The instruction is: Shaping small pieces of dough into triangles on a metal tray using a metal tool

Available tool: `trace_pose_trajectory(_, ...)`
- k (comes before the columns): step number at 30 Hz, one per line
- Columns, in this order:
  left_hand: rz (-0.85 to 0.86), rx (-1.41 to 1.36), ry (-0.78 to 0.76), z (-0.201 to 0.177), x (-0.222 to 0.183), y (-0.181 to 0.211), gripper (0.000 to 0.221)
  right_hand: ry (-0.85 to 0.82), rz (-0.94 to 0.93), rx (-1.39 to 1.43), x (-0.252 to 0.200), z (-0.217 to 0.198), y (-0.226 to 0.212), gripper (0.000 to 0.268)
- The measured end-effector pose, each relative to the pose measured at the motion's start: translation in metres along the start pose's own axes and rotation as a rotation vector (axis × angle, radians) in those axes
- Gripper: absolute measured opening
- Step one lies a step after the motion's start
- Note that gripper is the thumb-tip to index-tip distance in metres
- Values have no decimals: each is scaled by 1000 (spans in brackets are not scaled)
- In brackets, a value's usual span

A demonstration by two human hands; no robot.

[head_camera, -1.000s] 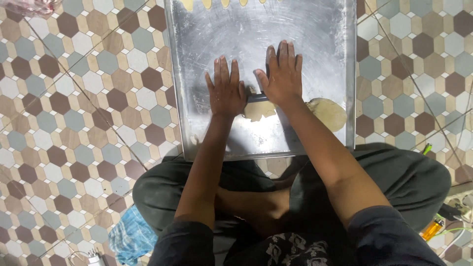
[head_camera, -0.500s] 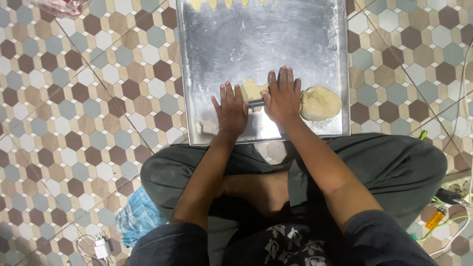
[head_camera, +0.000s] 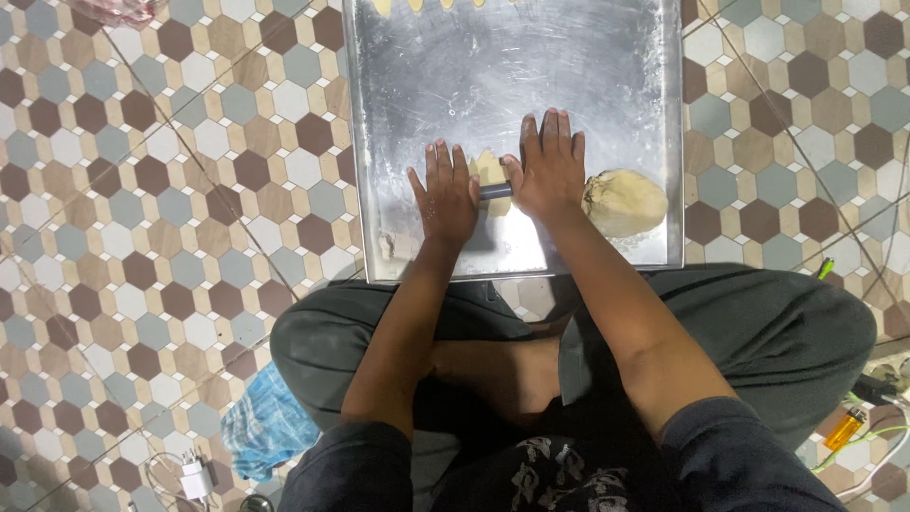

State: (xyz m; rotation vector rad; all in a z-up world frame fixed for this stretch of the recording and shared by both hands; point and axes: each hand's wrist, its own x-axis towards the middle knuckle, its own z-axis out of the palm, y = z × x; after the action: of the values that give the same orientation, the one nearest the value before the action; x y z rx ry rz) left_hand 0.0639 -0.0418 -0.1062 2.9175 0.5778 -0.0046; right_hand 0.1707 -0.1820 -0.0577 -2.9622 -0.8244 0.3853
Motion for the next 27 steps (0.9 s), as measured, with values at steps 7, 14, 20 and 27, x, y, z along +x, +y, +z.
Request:
trace_pose_trajectory(7,-6,-147,220,13,34,-2,59,404,-150,69,34,15,3,69)
trace_pose_trajectory(14,-14,-90,200,16,62,-5,58,332,-65,80,66,17,4,73)
trace_pose_trajectory(20,-47,-39,235,29,80,-4,57,413,-76,161,81,8,-3,66)
trace_pose_trajectory(27,-104,-51,292,26,100,4,55,509,-140,194,93,2,-3,59)
